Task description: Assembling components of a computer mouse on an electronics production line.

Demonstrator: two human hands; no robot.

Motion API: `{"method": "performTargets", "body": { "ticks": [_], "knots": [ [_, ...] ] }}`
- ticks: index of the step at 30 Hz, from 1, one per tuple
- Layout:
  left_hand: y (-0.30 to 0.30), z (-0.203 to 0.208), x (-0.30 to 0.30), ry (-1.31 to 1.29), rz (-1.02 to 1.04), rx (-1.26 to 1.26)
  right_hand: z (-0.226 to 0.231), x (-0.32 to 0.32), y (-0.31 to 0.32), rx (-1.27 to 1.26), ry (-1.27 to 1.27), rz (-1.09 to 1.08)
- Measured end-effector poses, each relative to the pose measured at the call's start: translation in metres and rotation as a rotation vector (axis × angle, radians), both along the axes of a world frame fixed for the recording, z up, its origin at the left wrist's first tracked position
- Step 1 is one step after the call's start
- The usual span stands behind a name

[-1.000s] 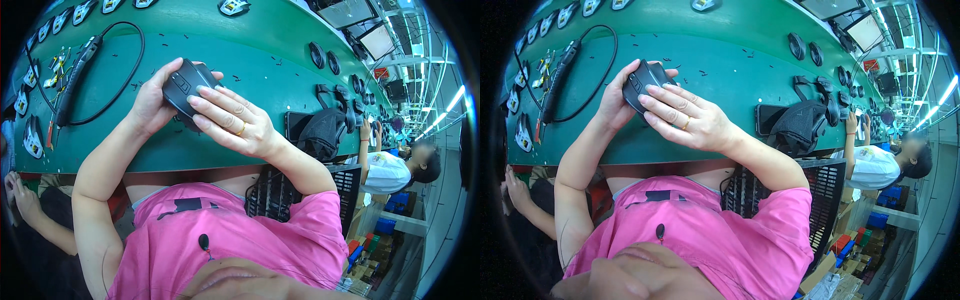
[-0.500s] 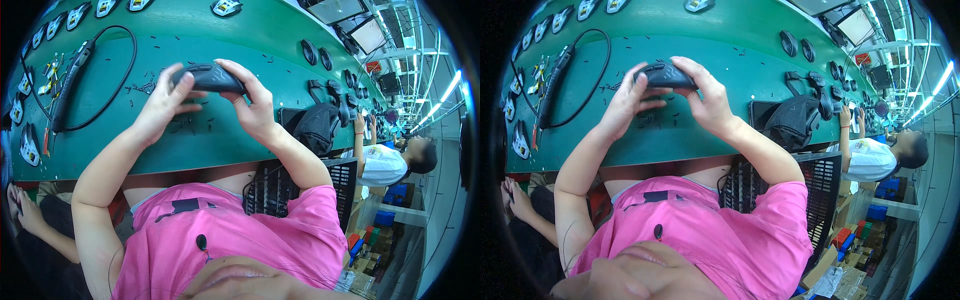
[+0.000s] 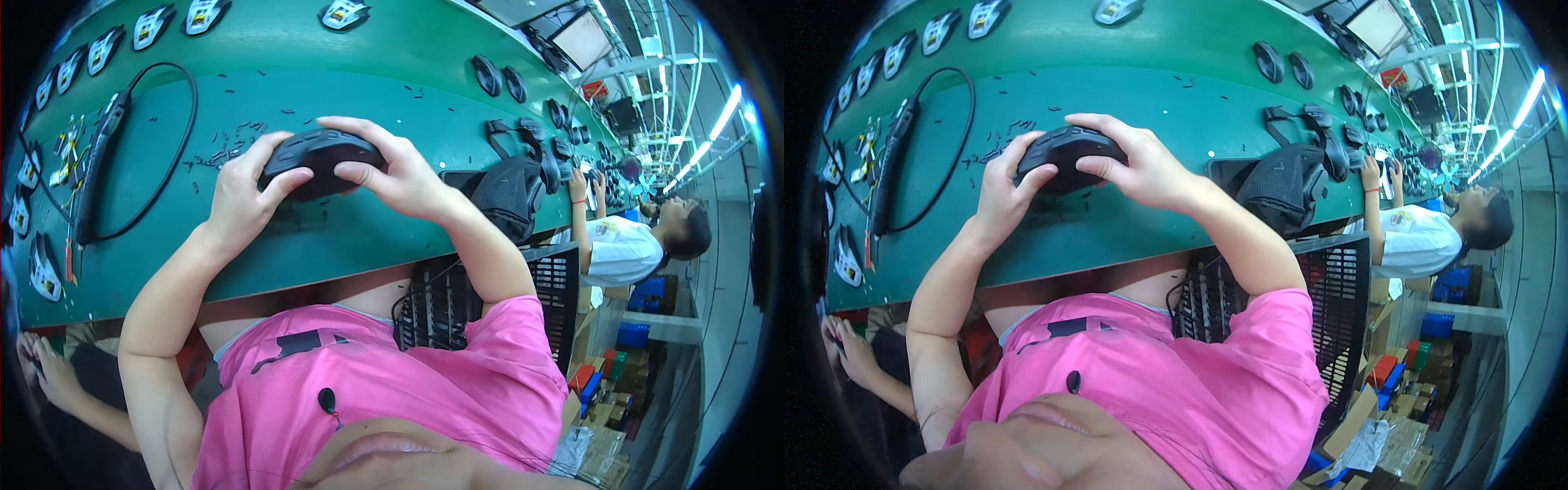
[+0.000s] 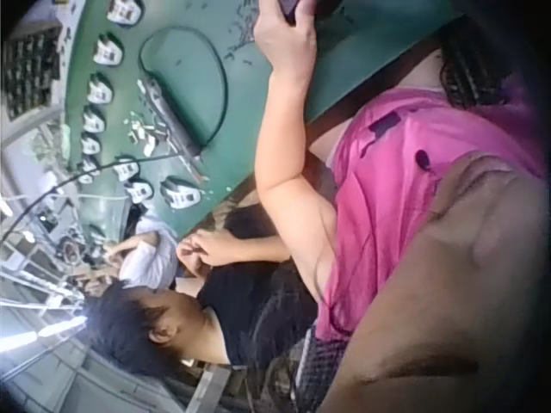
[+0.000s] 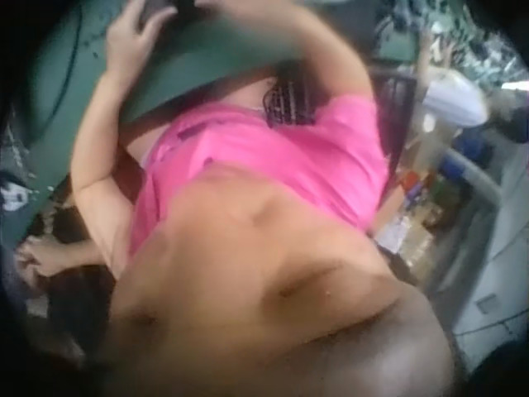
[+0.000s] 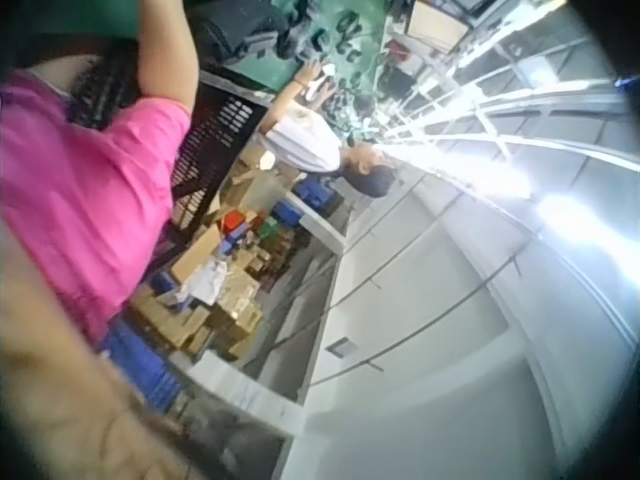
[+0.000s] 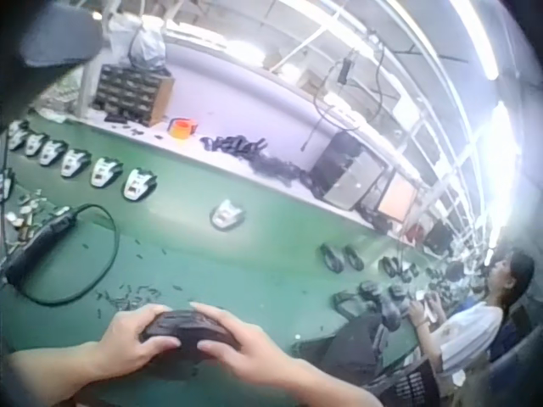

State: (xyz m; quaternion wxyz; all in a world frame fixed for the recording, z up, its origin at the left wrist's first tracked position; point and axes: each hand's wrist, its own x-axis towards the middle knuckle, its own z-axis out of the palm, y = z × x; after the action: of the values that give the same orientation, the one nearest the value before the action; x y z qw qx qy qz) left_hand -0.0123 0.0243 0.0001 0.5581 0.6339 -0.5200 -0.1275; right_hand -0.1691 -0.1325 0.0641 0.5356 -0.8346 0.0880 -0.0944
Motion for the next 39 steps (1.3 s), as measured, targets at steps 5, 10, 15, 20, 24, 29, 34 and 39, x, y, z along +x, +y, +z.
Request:
{"method": "performTargets", "body": {
  "ticks": [5,10,15,20,24,29,34,39],
  "knots": [
    [-0.01,-0.006,0.003,0.094,0.027,-0.13,0.016,0.018,-0.058,-0.36,-0.176,-0.107],
    [-0.003,-0.012,0.017,0.009,0.059,-0.043,0.005,0.074,-0.158,-1.191,-0.187,-0.573],
    [-0.016,-0.013,0.005,-0.002,-0.063,-0.026,-0.089,0.054,-0.226,-1.073,0.466,-0.606],
    [-0.01,-0.012,0.01,-0.025,-0.063,0.025,-0.055,0.062,-0.226,-0.944,0.562,-0.514],
    [-0.009,-0.008,0.007,-0.017,-0.063,0.033,-0.01,0.008,-0.196,-1.199,0.219,-0.483],
    [-0.003,-0.009,0.0,-0.027,-0.134,0.12,0.053,-0.101,-0.135,-1.186,-0.09,-0.689],
    [-0.005,-0.023,-0.017,-0.108,-0.285,0.161,0.061,-0.244,-0.081,-0.75,0.015,-1.231],
    [-0.012,-0.03,-0.012,-0.148,-0.256,0.177,-0.014,-0.383,-0.065,-0.585,0.266,-1.495]
  ]
}}
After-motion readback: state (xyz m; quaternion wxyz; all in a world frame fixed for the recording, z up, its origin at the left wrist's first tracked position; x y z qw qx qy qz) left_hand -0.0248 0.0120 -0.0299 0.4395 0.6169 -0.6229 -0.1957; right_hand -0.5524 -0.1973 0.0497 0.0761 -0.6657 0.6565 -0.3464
